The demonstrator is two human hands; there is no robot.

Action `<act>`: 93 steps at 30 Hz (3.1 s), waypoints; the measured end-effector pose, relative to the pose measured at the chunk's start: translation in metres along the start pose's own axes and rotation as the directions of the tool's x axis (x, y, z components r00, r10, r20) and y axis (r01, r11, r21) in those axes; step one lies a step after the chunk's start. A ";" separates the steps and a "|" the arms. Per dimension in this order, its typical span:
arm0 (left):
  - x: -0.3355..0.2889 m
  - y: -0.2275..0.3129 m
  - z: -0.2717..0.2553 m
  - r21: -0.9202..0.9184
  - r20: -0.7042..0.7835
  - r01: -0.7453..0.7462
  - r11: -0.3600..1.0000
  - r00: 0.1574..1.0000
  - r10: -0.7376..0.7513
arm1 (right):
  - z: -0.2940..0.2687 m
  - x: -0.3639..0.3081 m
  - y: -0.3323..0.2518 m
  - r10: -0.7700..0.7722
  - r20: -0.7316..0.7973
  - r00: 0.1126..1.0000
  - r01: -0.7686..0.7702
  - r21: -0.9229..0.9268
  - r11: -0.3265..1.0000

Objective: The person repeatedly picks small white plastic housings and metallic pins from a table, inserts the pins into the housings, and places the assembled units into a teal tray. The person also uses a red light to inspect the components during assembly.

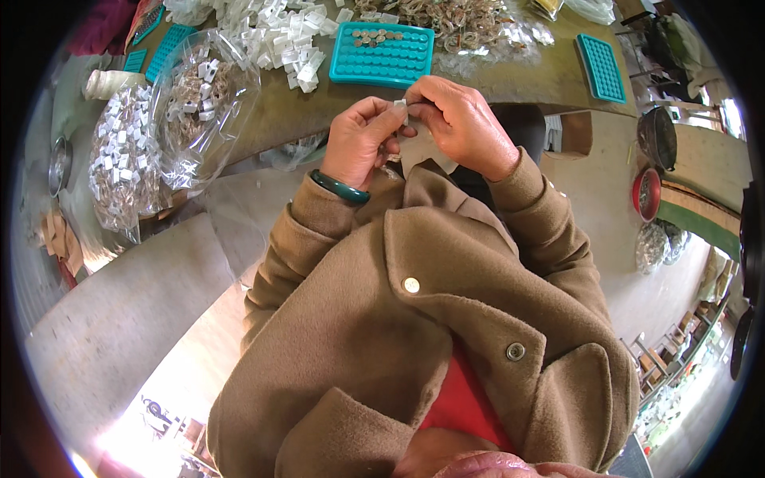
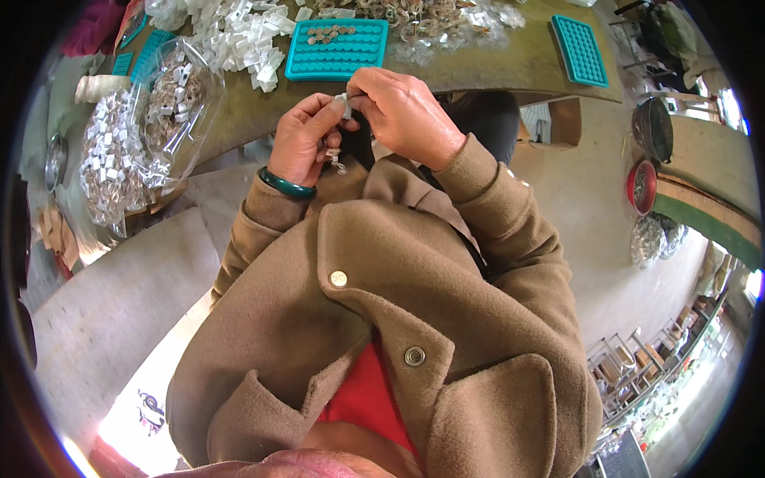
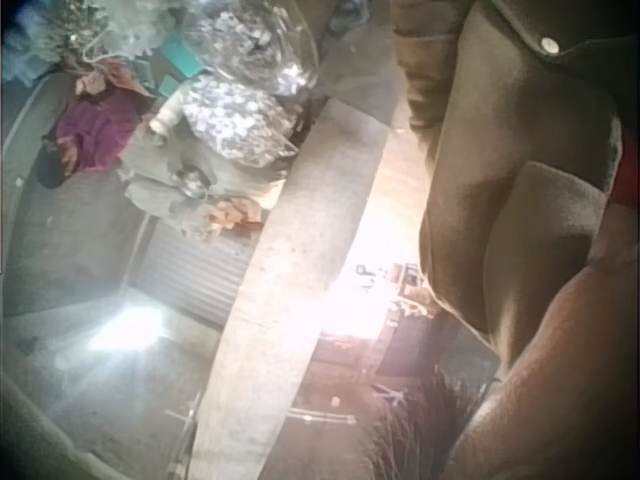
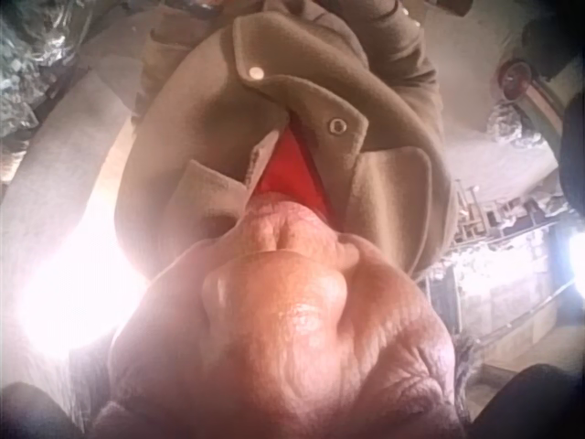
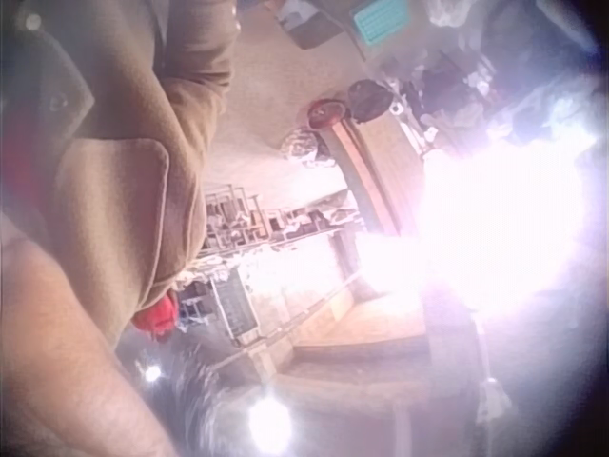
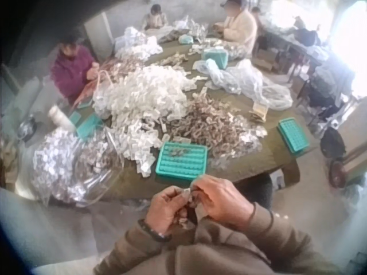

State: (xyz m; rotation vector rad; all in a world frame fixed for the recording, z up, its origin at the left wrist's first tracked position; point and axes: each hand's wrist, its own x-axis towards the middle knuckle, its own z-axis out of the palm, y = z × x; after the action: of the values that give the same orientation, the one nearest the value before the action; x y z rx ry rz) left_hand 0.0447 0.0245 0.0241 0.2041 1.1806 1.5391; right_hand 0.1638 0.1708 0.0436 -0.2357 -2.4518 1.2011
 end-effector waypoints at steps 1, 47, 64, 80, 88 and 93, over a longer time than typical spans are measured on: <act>0.000 0.001 0.001 0.043 -0.010 -0.013 0.999 1.000 0.013 | -0.002 0.001 0.000 0.094 0.019 0.995 -0.095 0.073 0.993; -0.004 0.047 -0.039 0.466 -0.106 -0.482 0.742 0.802 0.588 | -0.045 0.145 0.065 0.027 -0.160 0.987 -0.119 -0.599 0.792; 0.009 0.047 -0.001 0.234 -0.137 -0.434 0.870 0.871 0.472 | -0.064 0.144 0.065 0.229 -0.222 0.948 -0.103 0.466 0.879; 0.019 0.055 -0.008 0.375 -0.179 -0.366 0.852 0.873 0.453 | -0.004 0.081 -0.004 0.199 0.055 0.978 -0.198 0.529 0.825; 0.010 0.034 -0.004 0.138 -0.153 -0.461 0.876 0.864 0.479 | 0.032 0.055 -0.013 0.244 -0.214 0.946 -0.063 0.616 0.785; 0.009 0.017 0.006 0.087 -0.202 -0.461 0.883 0.860 0.468 | 0.029 0.039 -0.009 0.486 0.052 0.872 -0.362 0.737 0.571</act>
State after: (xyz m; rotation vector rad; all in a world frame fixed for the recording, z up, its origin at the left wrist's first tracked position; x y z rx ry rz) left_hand 0.0348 0.0373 0.0361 0.3738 1.4017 2.0050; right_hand 0.1165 0.1568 0.0460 -0.6796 -1.6094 2.1756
